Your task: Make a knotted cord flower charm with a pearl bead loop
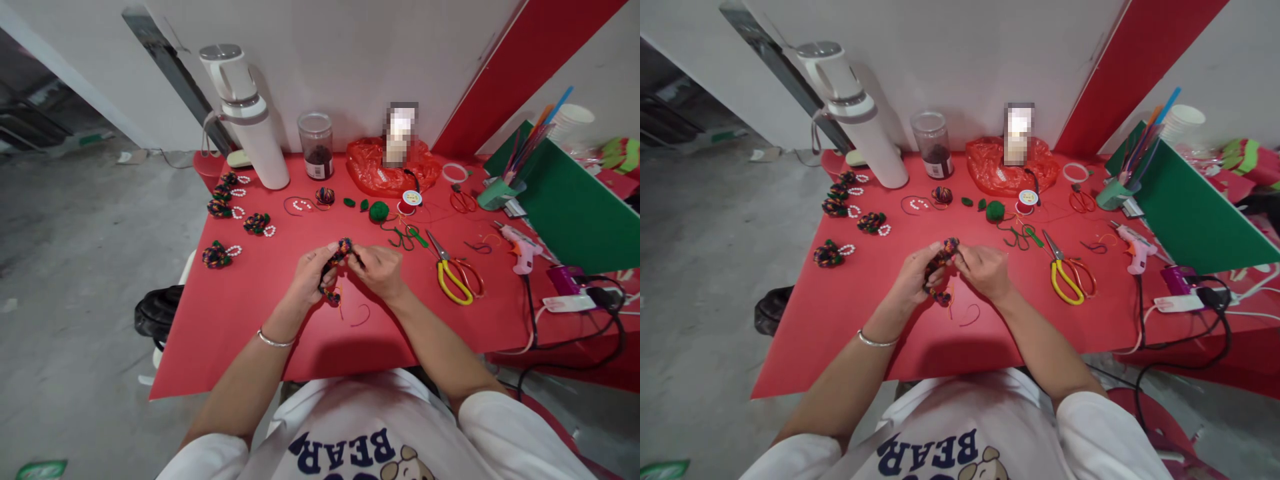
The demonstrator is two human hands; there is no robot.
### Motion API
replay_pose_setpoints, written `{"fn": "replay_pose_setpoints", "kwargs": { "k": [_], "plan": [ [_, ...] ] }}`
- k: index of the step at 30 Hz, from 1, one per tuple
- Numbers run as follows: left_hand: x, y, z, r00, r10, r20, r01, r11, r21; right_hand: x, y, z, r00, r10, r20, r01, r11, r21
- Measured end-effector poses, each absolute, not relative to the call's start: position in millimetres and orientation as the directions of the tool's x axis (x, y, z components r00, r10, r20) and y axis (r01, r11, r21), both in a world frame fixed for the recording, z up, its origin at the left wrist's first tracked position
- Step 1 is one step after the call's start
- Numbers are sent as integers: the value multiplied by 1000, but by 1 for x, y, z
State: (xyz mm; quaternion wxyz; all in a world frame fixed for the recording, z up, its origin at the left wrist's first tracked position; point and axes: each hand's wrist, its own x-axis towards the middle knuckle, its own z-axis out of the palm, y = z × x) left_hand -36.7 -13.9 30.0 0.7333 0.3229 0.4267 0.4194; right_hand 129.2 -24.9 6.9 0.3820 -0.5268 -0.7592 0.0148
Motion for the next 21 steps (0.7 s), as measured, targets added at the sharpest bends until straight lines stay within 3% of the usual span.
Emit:
{"fn": "replay_pose_setpoints", "kwargs": {
  "k": [3,6,9,11,13,15,18,21],
  "plan": [
    [-37,-13,29,252,902,-351,-337,422,842,132,-24,7,-271,781,562,803,506,-316],
    [-36,-12,29,196,915,-353,-297,398,868,131,-24,5,-313,770,556,784,540,-307],
    [-36,-12,30,152,925,-349,-260,378,889,126,-26,5,-247,793,556,734,528,-427],
    [-37,-12,32,144,927,-346,-256,373,892,122,-29,6,-131,840,526,636,479,-606],
    [-38,-12,33,138,929,-343,-262,369,892,117,-30,8,-2,920,391,441,352,-826],
    [-39,-12,34,134,933,-335,-262,359,896,114,-30,10,27,988,150,184,142,-973],
    [-39,-12,32,141,941,-309,-232,335,913,111,-26,10,-55,989,-137,-96,-141,-985],
    [-38,-13,29,134,953,-271,-198,294,935,109,-22,10,-64,970,-236,-226,-244,-943]
  ]
}}
